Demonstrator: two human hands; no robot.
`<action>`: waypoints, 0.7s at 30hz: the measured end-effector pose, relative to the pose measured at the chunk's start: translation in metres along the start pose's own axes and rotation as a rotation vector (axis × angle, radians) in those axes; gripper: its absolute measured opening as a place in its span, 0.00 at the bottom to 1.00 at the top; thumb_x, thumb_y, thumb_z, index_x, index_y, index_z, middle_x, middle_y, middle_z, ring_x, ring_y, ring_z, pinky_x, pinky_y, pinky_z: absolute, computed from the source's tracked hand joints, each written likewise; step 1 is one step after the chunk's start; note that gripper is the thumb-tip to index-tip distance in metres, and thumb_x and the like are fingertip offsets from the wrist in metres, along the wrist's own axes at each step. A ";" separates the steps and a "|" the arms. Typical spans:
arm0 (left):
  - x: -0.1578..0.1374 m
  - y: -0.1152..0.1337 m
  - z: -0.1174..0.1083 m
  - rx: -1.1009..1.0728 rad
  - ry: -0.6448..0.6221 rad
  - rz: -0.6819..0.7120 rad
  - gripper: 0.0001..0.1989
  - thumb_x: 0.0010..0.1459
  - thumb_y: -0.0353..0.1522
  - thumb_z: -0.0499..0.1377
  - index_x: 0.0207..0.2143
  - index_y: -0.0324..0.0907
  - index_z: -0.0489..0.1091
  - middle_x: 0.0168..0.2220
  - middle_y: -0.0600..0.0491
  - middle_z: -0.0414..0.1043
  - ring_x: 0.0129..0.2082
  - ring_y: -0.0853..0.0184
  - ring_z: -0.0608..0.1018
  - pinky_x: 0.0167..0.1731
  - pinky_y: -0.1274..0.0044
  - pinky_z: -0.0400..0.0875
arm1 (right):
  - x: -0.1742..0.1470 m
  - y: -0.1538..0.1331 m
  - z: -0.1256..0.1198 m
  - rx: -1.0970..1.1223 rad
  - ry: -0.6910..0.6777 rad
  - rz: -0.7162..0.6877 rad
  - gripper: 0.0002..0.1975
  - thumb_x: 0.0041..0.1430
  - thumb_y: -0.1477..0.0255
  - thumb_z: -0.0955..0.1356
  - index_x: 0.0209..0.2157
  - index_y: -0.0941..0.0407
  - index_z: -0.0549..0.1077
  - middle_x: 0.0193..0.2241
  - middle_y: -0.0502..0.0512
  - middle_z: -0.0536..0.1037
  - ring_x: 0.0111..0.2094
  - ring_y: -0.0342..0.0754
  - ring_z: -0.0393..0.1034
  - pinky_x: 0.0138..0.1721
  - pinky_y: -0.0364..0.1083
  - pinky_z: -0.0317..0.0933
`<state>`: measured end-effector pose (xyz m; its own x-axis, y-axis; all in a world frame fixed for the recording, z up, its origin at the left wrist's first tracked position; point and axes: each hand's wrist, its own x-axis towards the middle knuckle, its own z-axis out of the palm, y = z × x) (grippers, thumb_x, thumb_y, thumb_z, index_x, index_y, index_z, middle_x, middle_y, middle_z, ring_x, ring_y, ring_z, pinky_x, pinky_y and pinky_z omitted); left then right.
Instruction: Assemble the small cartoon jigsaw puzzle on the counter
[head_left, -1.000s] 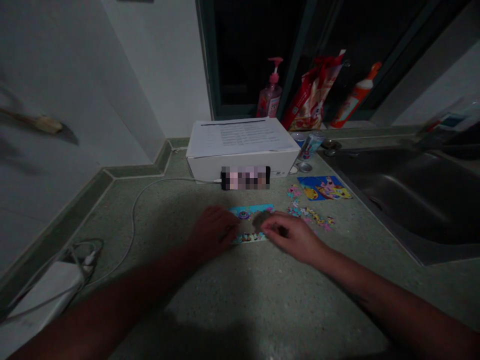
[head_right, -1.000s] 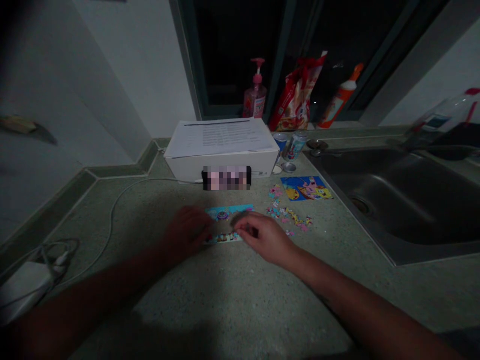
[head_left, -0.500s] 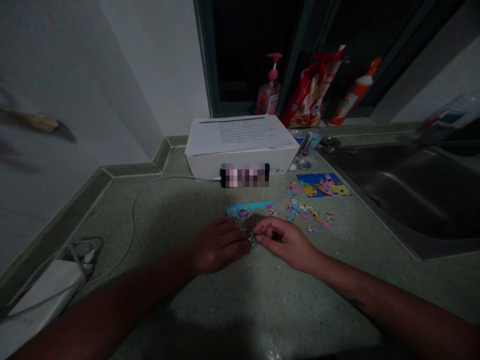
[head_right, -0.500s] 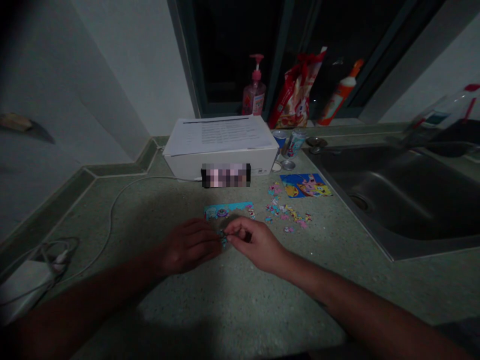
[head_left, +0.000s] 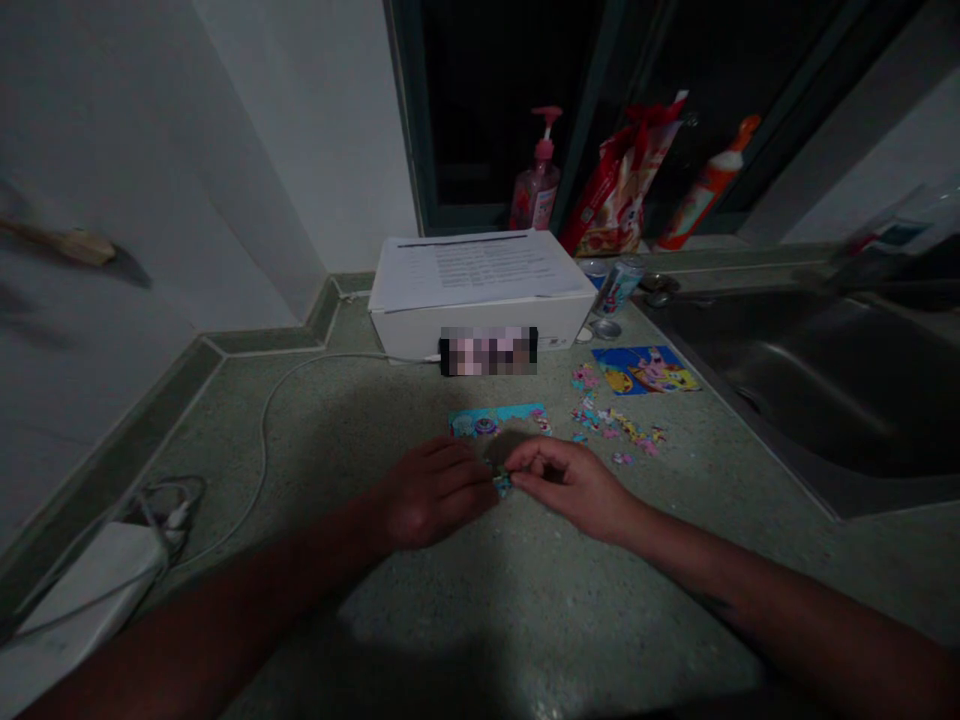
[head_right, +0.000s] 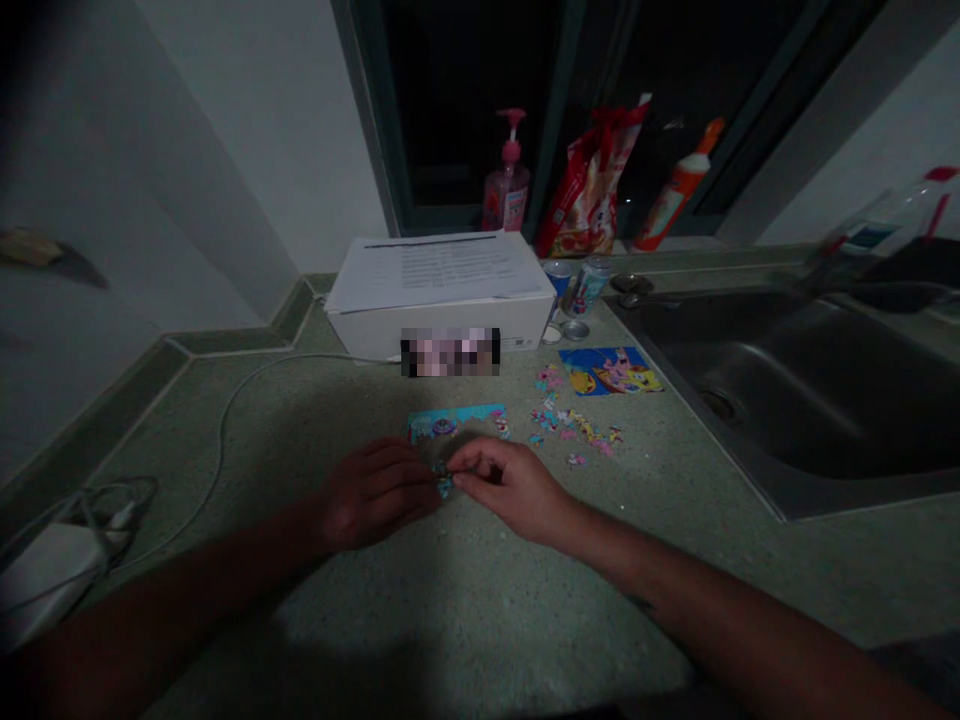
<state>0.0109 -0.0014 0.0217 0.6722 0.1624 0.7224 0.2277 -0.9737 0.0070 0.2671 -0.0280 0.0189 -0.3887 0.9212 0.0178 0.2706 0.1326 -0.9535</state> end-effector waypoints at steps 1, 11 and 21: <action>0.001 0.000 0.000 0.006 -0.004 0.005 0.01 0.73 0.28 0.63 0.44 0.41 0.75 0.39 0.53 0.85 0.37 0.64 0.83 0.42 0.69 0.82 | 0.000 0.000 -0.001 -0.001 -0.013 -0.001 0.08 0.65 0.63 0.73 0.41 0.52 0.81 0.25 0.45 0.69 0.27 0.45 0.63 0.31 0.47 0.60; 0.002 0.006 -0.012 0.106 -0.056 0.104 0.03 0.70 0.26 0.65 0.45 0.41 0.77 0.41 0.51 0.85 0.40 0.63 0.85 0.48 0.69 0.83 | -0.002 -0.005 0.001 0.030 -0.072 0.023 0.06 0.65 0.67 0.73 0.41 0.53 0.80 0.26 0.46 0.71 0.27 0.45 0.64 0.31 0.47 0.59; 0.010 0.017 -0.016 0.220 -0.015 0.257 0.14 0.72 0.23 0.57 0.37 0.42 0.82 0.36 0.52 0.84 0.35 0.67 0.83 0.39 0.75 0.84 | -0.003 -0.012 0.005 -0.025 -0.088 0.083 0.03 0.63 0.71 0.73 0.34 0.52 0.77 0.26 0.47 0.73 0.27 0.45 0.65 0.30 0.46 0.59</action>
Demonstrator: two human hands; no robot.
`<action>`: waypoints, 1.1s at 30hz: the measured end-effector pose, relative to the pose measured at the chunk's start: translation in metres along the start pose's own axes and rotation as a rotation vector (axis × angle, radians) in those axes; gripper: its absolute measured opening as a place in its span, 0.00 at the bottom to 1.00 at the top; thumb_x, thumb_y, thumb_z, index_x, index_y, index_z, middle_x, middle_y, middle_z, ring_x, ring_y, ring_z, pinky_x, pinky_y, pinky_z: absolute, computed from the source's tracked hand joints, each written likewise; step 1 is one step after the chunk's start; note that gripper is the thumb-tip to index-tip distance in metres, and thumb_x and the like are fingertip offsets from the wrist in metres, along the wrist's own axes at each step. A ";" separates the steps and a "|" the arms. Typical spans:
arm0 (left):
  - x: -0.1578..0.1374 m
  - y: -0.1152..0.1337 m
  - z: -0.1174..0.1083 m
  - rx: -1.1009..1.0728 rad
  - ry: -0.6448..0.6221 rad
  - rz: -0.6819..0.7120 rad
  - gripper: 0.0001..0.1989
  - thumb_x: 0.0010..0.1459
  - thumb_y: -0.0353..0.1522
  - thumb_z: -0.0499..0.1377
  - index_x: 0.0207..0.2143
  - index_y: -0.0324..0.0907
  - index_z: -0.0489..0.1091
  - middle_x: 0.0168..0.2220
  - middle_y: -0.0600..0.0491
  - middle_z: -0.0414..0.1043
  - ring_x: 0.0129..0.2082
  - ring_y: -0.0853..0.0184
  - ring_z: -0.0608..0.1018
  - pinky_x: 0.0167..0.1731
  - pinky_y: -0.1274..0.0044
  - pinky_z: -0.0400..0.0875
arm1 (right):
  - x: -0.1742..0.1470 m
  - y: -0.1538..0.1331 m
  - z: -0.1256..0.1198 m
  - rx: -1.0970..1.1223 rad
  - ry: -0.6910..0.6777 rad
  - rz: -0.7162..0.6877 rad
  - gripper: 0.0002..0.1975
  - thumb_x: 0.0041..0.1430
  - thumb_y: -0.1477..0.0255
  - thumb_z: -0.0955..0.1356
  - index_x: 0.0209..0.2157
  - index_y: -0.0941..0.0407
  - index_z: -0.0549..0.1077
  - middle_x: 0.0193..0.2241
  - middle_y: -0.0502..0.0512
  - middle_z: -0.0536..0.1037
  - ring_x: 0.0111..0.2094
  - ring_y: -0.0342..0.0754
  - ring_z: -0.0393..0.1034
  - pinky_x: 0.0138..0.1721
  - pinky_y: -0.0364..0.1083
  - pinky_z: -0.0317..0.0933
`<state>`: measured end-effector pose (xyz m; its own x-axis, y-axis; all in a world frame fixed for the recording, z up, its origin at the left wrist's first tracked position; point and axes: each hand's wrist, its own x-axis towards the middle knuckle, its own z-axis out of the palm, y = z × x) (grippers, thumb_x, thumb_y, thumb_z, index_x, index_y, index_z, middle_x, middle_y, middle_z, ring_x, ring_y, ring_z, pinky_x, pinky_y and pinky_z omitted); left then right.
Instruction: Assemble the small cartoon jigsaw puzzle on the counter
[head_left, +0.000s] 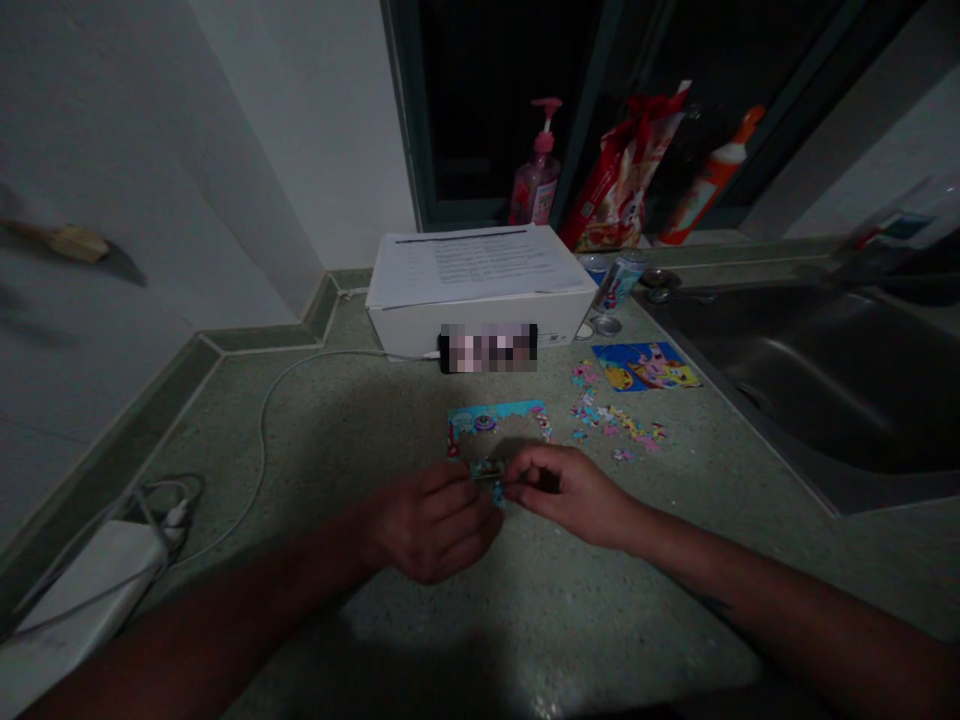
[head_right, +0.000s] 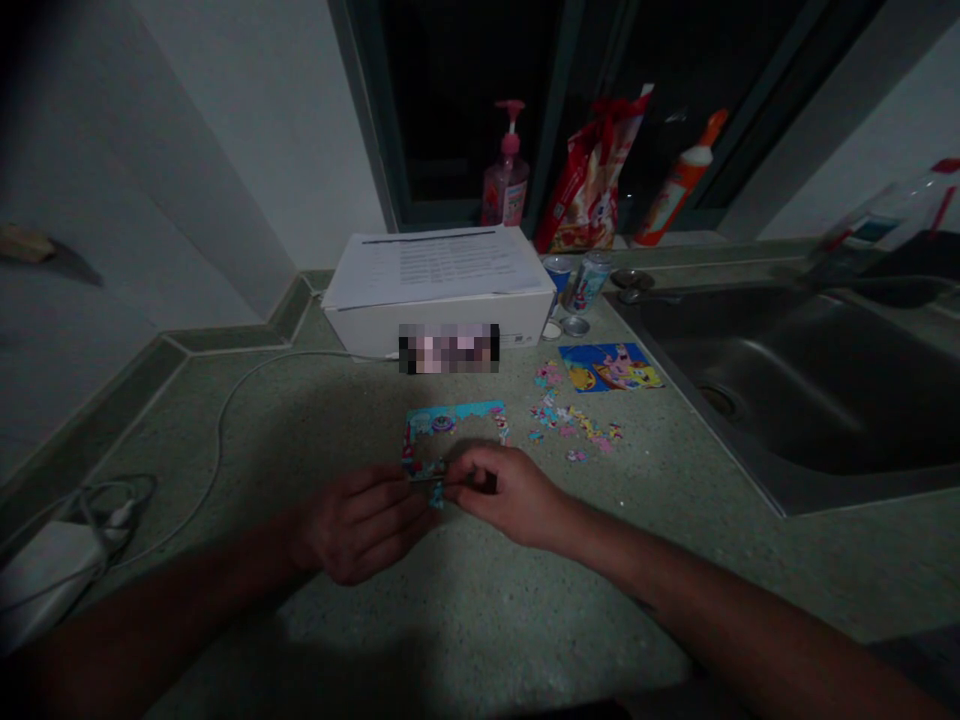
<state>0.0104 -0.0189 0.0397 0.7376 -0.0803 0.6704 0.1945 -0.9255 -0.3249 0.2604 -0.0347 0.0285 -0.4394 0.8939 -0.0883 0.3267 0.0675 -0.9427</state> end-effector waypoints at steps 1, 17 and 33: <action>0.000 0.001 0.000 0.007 0.001 0.000 0.16 0.72 0.22 0.57 0.36 0.43 0.82 0.36 0.53 0.84 0.34 0.67 0.83 0.37 0.75 0.84 | 0.000 -0.001 0.000 0.009 -0.010 0.008 0.03 0.63 0.71 0.73 0.33 0.52 0.77 0.26 0.47 0.74 0.28 0.45 0.65 0.30 0.46 0.59; -0.003 0.000 0.001 0.031 0.032 -0.016 0.11 0.70 0.23 0.60 0.39 0.41 0.82 0.37 0.54 0.86 0.36 0.68 0.83 0.44 0.73 0.84 | -0.004 0.003 -0.003 -0.204 0.080 -0.350 0.05 0.67 0.73 0.72 0.43 0.50 0.76 0.32 0.48 0.74 0.29 0.45 0.68 0.32 0.48 0.63; 0.001 -0.004 -0.001 -0.016 0.006 -0.056 0.13 0.73 0.24 0.57 0.41 0.42 0.81 0.39 0.51 0.86 0.39 0.66 0.85 0.45 0.72 0.86 | -0.007 -0.006 -0.006 -0.354 0.102 -0.374 0.13 0.62 0.74 0.72 0.47 0.45 0.76 0.47 0.56 0.82 0.43 0.55 0.79 0.42 0.55 0.75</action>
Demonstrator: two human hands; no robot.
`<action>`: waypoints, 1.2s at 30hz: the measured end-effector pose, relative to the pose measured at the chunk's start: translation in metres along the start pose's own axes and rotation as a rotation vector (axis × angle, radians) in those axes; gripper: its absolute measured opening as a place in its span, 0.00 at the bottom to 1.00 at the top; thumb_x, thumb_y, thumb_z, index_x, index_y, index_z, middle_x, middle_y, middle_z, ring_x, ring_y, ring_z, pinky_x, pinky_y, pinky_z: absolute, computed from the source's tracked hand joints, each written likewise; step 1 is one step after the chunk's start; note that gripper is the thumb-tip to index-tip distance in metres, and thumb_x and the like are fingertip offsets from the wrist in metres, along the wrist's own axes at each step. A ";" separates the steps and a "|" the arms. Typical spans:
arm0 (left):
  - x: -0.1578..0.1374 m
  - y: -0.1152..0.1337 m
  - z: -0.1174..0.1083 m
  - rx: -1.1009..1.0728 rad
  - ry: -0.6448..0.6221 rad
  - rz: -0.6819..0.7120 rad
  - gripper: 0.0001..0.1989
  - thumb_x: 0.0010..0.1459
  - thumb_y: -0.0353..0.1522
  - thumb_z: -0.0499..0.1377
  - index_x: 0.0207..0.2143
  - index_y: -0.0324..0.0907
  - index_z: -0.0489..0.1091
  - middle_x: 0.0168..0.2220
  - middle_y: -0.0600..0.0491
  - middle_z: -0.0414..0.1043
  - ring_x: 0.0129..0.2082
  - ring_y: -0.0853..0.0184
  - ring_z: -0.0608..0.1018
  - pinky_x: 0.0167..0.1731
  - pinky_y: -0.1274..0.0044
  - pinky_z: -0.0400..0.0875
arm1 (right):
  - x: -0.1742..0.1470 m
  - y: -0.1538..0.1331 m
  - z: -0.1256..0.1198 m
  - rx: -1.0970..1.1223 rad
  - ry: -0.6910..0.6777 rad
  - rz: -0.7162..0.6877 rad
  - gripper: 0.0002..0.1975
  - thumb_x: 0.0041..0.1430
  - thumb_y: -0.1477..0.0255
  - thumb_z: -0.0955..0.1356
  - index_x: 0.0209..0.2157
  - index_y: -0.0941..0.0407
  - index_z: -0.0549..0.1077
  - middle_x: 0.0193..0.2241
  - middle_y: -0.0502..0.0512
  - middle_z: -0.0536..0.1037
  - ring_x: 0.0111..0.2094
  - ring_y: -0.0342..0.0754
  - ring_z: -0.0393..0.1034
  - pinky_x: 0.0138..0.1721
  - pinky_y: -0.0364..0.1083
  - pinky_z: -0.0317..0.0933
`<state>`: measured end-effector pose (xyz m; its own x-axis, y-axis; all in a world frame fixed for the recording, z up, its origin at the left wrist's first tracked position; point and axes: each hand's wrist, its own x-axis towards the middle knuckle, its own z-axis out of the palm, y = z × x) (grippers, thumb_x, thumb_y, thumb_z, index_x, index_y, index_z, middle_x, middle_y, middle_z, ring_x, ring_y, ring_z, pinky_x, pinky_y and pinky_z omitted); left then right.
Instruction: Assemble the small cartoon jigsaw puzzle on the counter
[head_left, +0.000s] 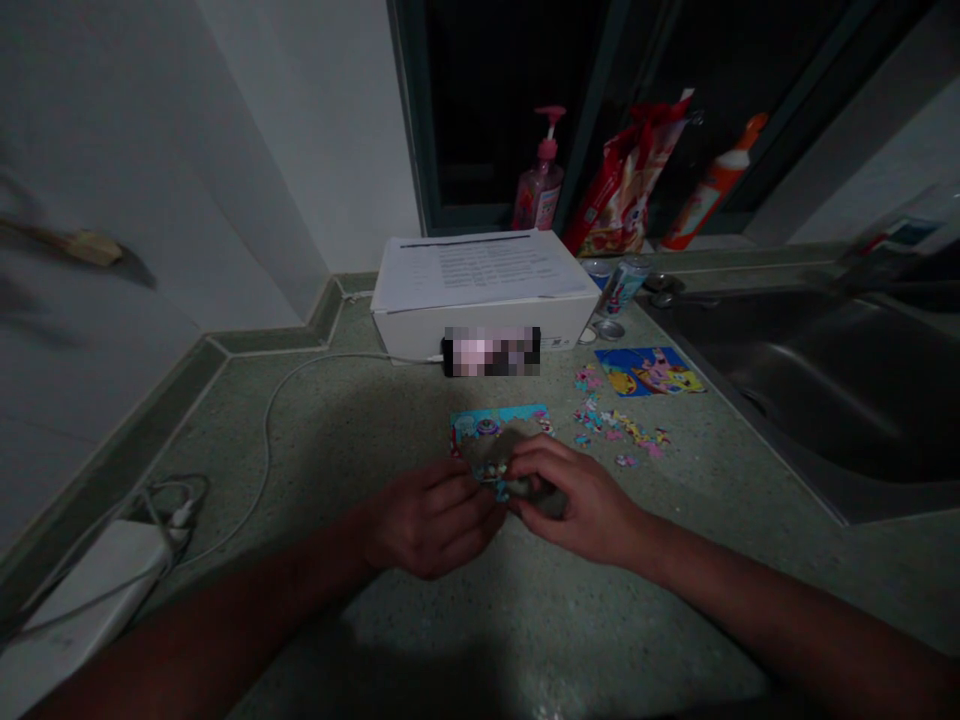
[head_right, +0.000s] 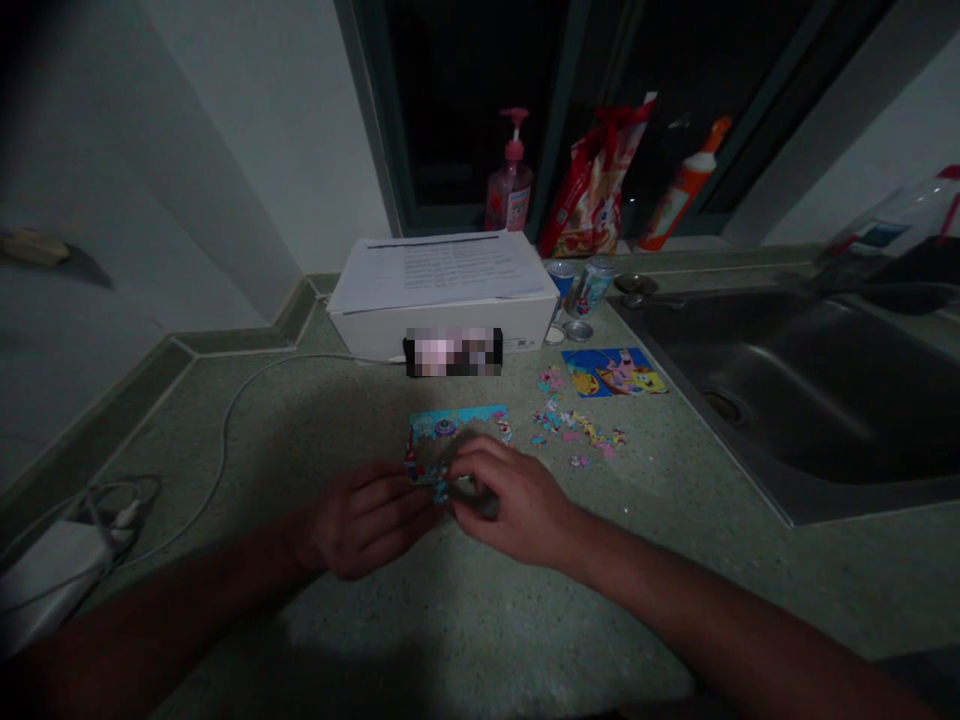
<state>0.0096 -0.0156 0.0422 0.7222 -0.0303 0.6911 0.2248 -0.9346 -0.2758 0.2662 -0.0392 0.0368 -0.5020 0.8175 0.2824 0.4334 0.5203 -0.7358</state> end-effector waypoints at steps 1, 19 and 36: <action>-0.001 0.000 0.000 -0.003 -0.020 -0.006 0.12 0.73 0.24 0.57 0.42 0.41 0.81 0.40 0.51 0.86 0.39 0.65 0.85 0.46 0.71 0.86 | 0.000 0.000 0.000 -0.003 0.016 -0.016 0.14 0.62 0.74 0.72 0.47 0.45 0.76 0.47 0.57 0.82 0.46 0.56 0.79 0.44 0.56 0.76; -0.016 -0.002 0.011 -0.056 -0.091 -0.212 0.07 0.72 0.27 0.62 0.50 0.45 0.75 0.44 0.53 0.85 0.43 0.62 0.85 0.50 0.67 0.81 | 0.001 0.004 0.000 -0.101 0.101 -0.090 0.11 0.65 0.73 0.72 0.48 0.46 0.76 0.49 0.60 0.82 0.51 0.58 0.80 0.51 0.58 0.77; -0.015 -0.003 0.017 -0.091 -0.053 -0.239 0.05 0.71 0.28 0.63 0.48 0.40 0.76 0.45 0.49 0.85 0.44 0.63 0.83 0.47 0.68 0.81 | 0.002 0.007 0.002 -0.156 0.113 -0.111 0.12 0.65 0.72 0.72 0.49 0.48 0.79 0.49 0.59 0.82 0.51 0.57 0.80 0.51 0.57 0.77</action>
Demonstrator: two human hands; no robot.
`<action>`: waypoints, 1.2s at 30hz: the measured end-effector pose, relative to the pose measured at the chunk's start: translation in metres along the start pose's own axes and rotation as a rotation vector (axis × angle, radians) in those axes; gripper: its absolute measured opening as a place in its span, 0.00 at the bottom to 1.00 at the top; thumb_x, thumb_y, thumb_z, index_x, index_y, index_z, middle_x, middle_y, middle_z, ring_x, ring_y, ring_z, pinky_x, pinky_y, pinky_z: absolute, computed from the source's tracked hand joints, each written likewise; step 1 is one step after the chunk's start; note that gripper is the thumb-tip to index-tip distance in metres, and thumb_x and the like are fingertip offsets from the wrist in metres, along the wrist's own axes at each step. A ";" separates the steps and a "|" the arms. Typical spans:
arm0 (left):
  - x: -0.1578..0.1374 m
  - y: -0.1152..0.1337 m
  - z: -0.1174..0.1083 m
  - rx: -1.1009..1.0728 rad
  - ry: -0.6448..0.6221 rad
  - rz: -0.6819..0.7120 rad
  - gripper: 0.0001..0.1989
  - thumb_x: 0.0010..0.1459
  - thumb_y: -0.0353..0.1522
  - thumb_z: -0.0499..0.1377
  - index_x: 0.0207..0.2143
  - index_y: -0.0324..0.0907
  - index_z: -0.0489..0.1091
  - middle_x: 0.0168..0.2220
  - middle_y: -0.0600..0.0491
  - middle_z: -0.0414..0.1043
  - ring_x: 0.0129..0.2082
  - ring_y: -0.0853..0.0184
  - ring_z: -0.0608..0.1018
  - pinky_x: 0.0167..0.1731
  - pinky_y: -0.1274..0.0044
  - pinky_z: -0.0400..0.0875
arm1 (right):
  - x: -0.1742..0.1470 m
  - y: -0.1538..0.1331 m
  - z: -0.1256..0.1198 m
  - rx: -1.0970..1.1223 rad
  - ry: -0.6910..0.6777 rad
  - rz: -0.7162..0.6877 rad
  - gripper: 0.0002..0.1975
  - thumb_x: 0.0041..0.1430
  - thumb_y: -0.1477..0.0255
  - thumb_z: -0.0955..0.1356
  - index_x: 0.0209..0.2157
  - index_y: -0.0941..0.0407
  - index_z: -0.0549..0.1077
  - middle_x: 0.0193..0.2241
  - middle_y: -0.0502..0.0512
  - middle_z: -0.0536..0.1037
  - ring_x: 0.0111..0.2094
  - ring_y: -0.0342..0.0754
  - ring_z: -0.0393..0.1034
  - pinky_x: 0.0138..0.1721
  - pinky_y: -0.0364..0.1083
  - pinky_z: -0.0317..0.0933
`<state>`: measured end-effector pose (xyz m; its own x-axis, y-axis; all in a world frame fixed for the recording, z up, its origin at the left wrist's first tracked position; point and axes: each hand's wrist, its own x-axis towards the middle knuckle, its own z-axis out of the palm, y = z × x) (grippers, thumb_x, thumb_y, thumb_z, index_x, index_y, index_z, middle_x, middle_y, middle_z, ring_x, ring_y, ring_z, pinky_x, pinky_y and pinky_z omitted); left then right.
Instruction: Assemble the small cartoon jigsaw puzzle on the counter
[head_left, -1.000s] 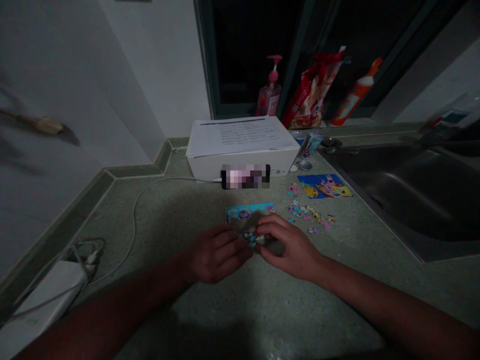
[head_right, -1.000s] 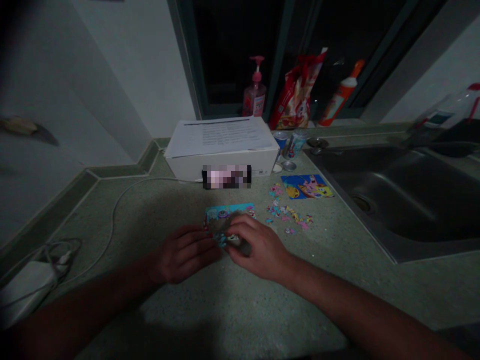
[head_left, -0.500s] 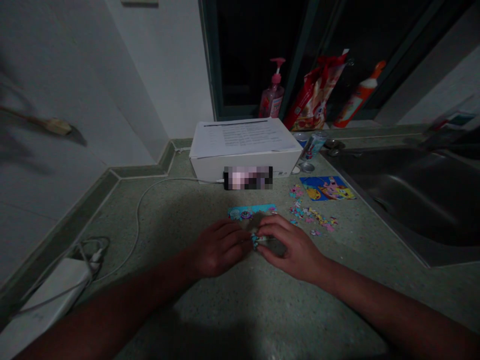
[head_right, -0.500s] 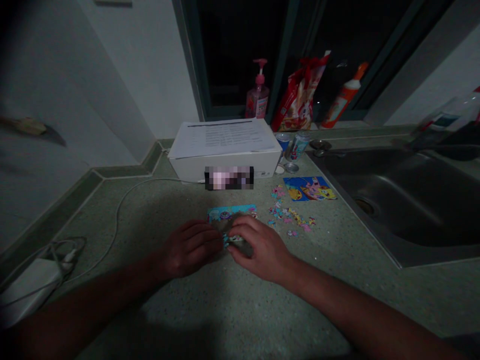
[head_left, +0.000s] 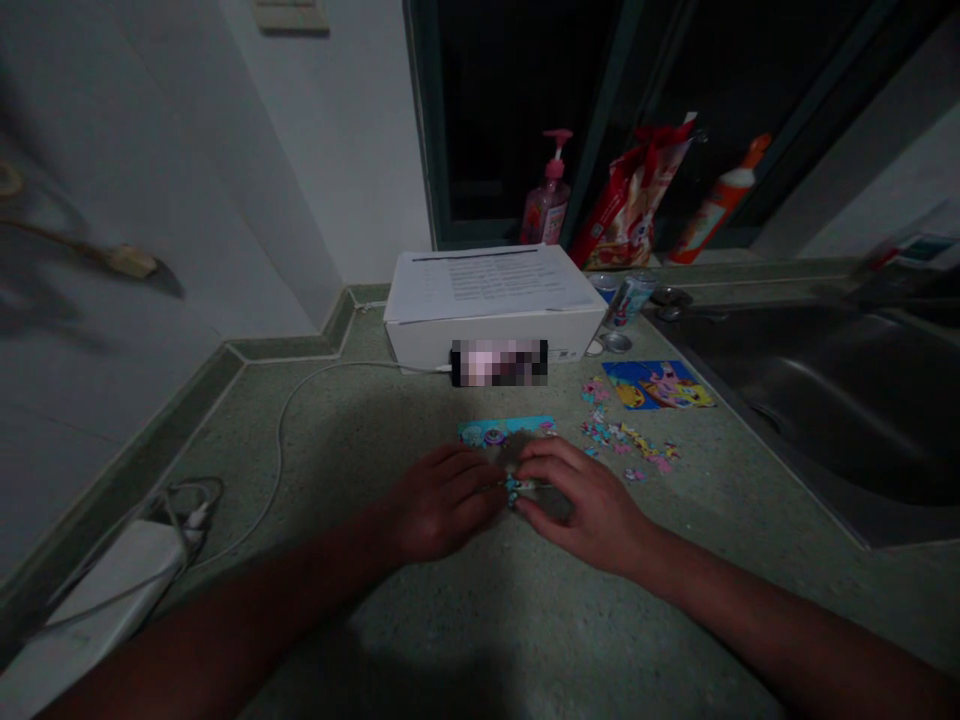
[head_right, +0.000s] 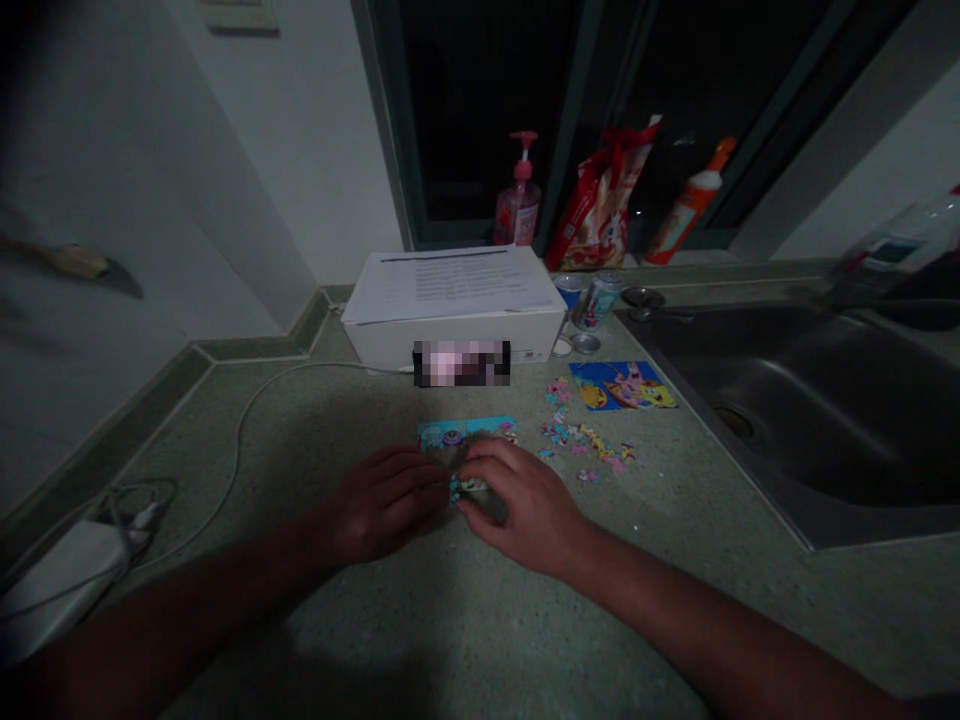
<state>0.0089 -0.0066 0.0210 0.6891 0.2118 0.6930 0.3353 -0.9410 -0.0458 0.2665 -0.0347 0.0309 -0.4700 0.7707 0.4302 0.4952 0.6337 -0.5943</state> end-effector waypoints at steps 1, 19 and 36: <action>-0.001 0.000 0.000 -0.001 -0.008 -0.007 0.06 0.71 0.28 0.64 0.49 0.41 0.77 0.45 0.49 0.84 0.44 0.63 0.83 0.47 0.68 0.81 | 0.000 0.000 0.000 -0.001 0.004 -0.004 0.13 0.64 0.72 0.72 0.50 0.48 0.79 0.49 0.59 0.82 0.51 0.58 0.80 0.51 0.58 0.77; -0.010 -0.032 0.010 -0.043 0.167 -0.522 0.05 0.69 0.29 0.60 0.44 0.42 0.77 0.39 0.50 0.83 0.39 0.61 0.84 0.43 0.69 0.81 | 0.008 0.013 0.002 -0.139 0.079 -0.039 0.09 0.65 0.74 0.72 0.46 0.51 0.77 0.51 0.62 0.83 0.54 0.59 0.79 0.54 0.60 0.74; 0.000 -0.040 0.010 -0.205 -0.139 -1.057 0.13 0.66 0.25 0.59 0.45 0.52 0.79 0.48 0.50 0.82 0.49 0.56 0.82 0.57 0.57 0.80 | 0.052 0.021 0.033 -0.292 -0.078 -0.023 0.09 0.61 0.77 0.74 0.44 0.54 0.80 0.55 0.65 0.82 0.57 0.62 0.77 0.61 0.61 0.72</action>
<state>0.0014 0.0332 0.0155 0.1858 0.9568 0.2237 0.6970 -0.2888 0.6563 0.2284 0.0164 0.0186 -0.5328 0.7557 0.3808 0.6674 0.6519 -0.3600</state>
